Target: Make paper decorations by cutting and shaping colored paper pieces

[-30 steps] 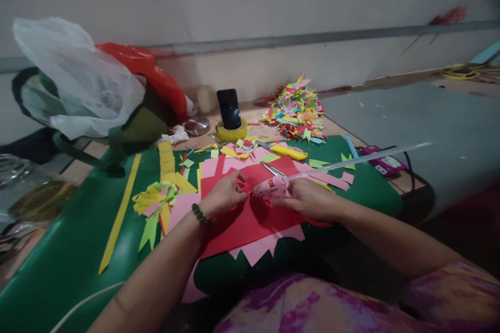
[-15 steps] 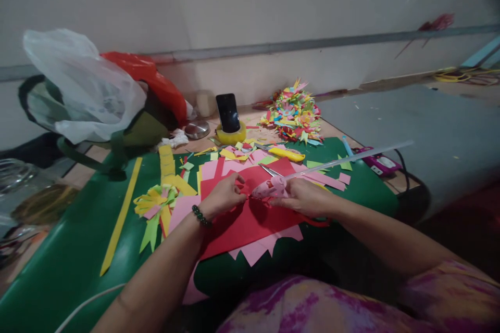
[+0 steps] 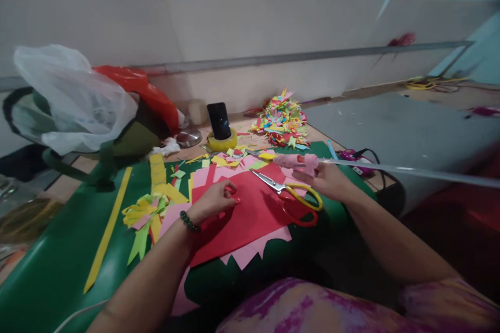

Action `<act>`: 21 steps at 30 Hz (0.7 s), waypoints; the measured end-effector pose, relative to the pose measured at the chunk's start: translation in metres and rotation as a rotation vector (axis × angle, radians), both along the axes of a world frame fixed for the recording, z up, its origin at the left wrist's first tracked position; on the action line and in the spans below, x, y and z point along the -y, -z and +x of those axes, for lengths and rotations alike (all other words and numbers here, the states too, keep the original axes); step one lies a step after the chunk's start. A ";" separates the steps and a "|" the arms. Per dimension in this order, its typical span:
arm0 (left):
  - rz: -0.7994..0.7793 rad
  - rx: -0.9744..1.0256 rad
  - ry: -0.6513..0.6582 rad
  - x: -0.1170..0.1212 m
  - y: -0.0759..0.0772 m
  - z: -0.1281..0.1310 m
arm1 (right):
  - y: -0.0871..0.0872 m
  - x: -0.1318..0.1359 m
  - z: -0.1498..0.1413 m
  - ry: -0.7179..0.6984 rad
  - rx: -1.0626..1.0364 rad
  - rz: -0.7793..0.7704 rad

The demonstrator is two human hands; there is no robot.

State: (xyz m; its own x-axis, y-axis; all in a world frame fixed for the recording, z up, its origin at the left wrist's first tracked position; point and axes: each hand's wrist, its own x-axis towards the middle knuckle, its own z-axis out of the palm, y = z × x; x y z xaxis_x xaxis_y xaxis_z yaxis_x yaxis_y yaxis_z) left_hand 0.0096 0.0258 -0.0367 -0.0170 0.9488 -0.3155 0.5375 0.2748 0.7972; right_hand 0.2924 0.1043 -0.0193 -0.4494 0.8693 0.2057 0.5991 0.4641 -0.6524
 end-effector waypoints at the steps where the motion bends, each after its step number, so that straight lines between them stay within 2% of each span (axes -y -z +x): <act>1: 0.024 0.007 0.010 0.000 -0.002 -0.002 | 0.002 -0.008 0.005 0.107 0.116 0.035; 4: 0.105 0.008 0.036 0.002 -0.013 -0.006 | 0.013 -0.028 0.016 0.352 0.428 0.030; 8: 0.178 0.104 0.055 0.009 -0.036 -0.006 | 0.027 -0.047 0.019 0.401 0.486 -0.008; 11: 0.267 0.123 0.041 0.020 -0.053 -0.003 | 0.027 -0.052 0.022 0.397 0.518 -0.026; 14: 0.395 0.033 -0.001 0.039 -0.064 0.004 | 0.016 -0.039 0.031 0.387 0.583 -0.060; 17: 0.561 -0.178 -0.127 0.060 -0.062 0.018 | 0.002 0.002 0.037 0.398 0.591 -0.025; 18: 0.628 -0.272 -0.181 0.067 -0.057 0.024 | -0.002 0.020 0.035 0.346 0.467 0.060; 21: 0.845 -0.613 -0.324 0.081 -0.036 0.044 | -0.008 0.077 0.006 -0.142 -0.089 0.202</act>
